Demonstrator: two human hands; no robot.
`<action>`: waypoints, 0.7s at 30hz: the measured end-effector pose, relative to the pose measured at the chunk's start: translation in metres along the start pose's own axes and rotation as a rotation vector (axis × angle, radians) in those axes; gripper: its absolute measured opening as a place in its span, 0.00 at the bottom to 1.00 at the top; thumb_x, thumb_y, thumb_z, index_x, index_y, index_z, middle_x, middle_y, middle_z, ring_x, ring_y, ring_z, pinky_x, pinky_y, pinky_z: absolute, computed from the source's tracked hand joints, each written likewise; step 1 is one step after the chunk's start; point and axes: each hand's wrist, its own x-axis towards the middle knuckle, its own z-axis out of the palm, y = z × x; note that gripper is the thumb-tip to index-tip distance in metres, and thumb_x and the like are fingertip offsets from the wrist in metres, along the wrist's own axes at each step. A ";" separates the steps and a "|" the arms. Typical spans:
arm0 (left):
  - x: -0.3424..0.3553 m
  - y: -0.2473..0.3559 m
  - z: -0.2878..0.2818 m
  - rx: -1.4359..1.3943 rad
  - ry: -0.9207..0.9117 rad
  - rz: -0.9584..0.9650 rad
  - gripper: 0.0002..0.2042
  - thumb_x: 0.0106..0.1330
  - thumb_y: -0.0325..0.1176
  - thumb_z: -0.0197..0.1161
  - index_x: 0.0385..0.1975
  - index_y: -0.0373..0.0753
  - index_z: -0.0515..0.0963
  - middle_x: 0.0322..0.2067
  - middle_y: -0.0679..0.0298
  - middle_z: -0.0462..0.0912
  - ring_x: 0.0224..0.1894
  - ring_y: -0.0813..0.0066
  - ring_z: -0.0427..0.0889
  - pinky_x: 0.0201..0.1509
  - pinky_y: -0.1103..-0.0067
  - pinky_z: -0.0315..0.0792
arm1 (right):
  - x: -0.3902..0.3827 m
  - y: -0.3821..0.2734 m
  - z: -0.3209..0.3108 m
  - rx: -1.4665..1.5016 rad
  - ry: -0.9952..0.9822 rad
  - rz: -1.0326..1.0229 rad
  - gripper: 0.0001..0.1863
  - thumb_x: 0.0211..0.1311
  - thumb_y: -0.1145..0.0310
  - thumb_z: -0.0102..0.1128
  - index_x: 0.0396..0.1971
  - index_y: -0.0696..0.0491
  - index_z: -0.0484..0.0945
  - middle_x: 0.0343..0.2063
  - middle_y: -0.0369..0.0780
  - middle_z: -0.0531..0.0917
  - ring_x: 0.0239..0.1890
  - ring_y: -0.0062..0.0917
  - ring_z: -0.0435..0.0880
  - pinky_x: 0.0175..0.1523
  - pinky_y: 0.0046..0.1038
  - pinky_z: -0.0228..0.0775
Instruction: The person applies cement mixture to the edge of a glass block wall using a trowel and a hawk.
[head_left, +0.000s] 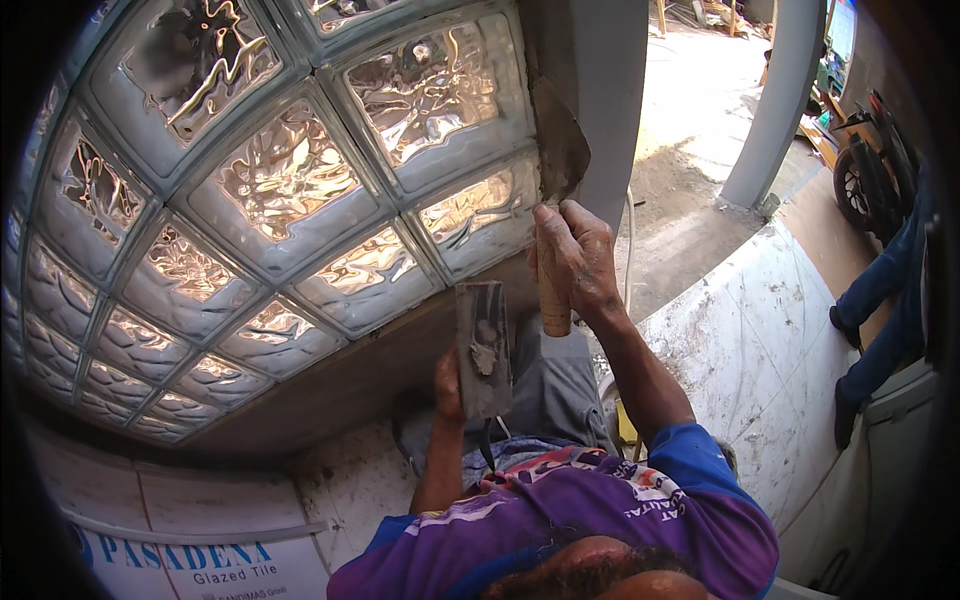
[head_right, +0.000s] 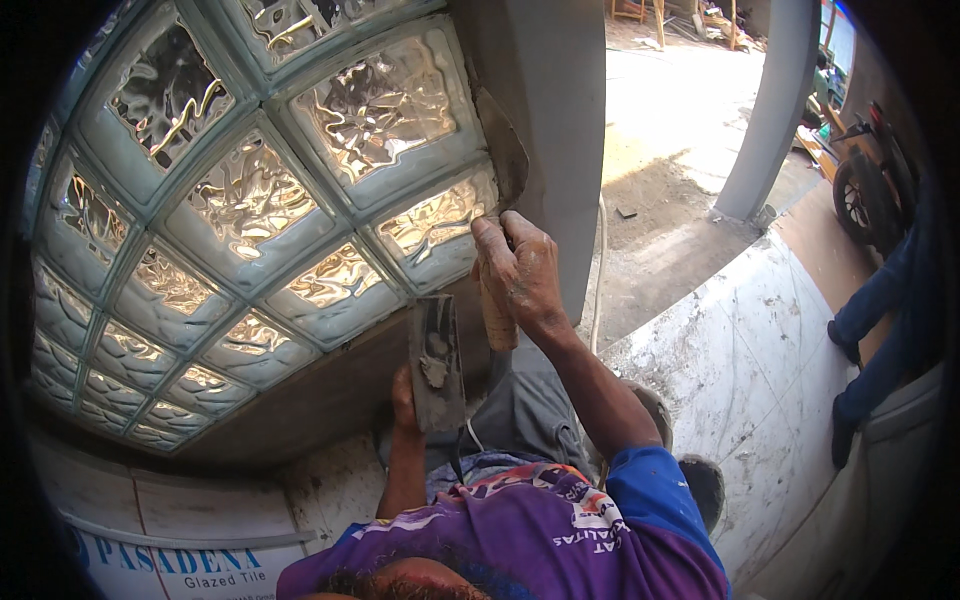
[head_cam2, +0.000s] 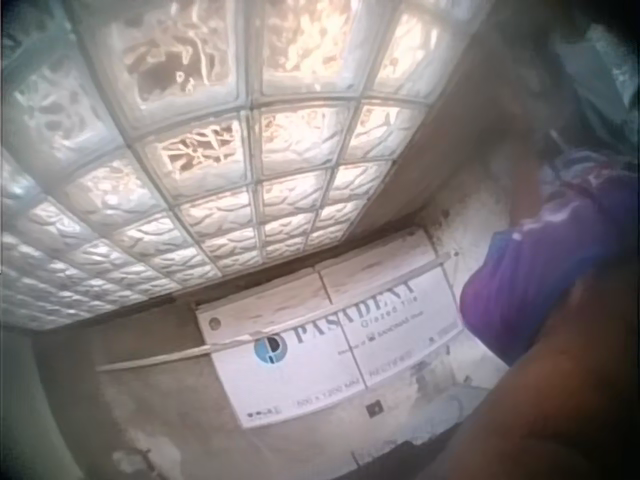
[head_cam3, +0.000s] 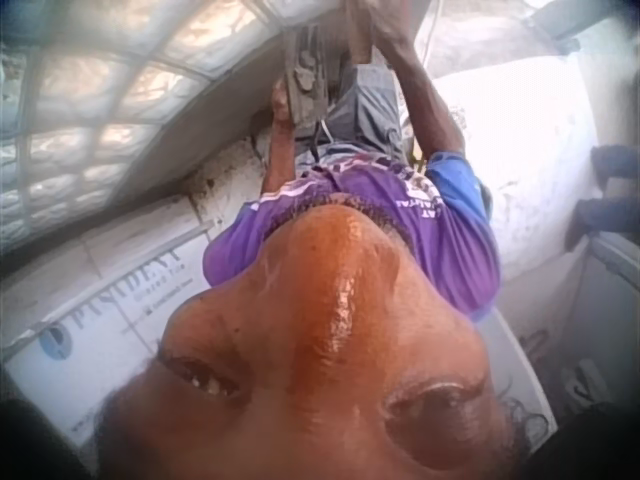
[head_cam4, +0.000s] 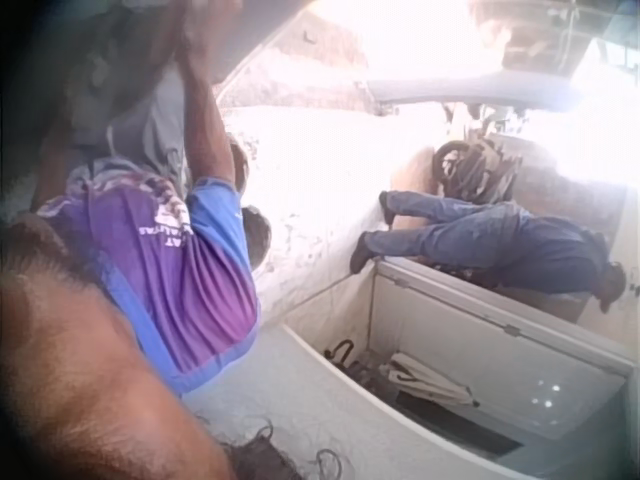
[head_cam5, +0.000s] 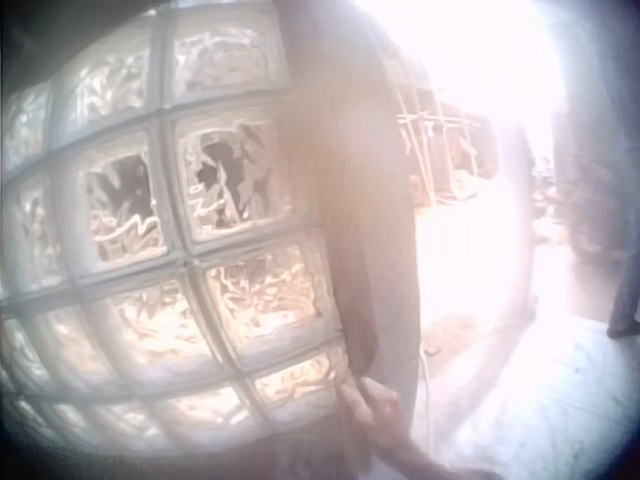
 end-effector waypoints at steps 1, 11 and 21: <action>0.001 -0.003 0.002 -0.002 -0.007 0.023 0.22 0.69 0.42 0.46 0.55 0.30 0.68 0.47 0.54 0.78 0.47 0.66 0.80 0.51 0.69 0.76 | -0.004 0.006 -0.004 -0.024 -0.003 0.005 0.16 0.67 0.64 0.53 0.21 0.57 0.68 0.19 0.38 0.74 0.17 0.20 0.76 0.20 0.24 0.69; 0.030 -0.021 -0.014 -0.065 0.049 -0.054 0.30 0.67 0.53 0.46 0.59 0.33 0.64 0.48 0.48 0.75 0.44 0.61 0.81 0.45 0.66 0.79 | -0.053 0.016 -0.057 0.092 -0.280 0.184 0.13 0.60 0.65 0.62 0.27 0.60 0.72 0.17 0.37 0.75 0.19 0.18 0.78 0.23 0.25 0.70; 0.075 0.012 0.068 -0.455 -0.146 -0.090 0.27 0.68 0.49 0.48 0.62 0.42 0.62 0.56 0.53 0.70 0.54 0.60 0.75 0.42 0.67 0.72 | -0.028 0.050 -0.090 -0.641 -0.289 -0.690 0.18 0.45 0.71 0.71 0.38 0.56 0.79 0.30 0.41 0.79 0.28 0.33 0.82 0.32 0.30 0.76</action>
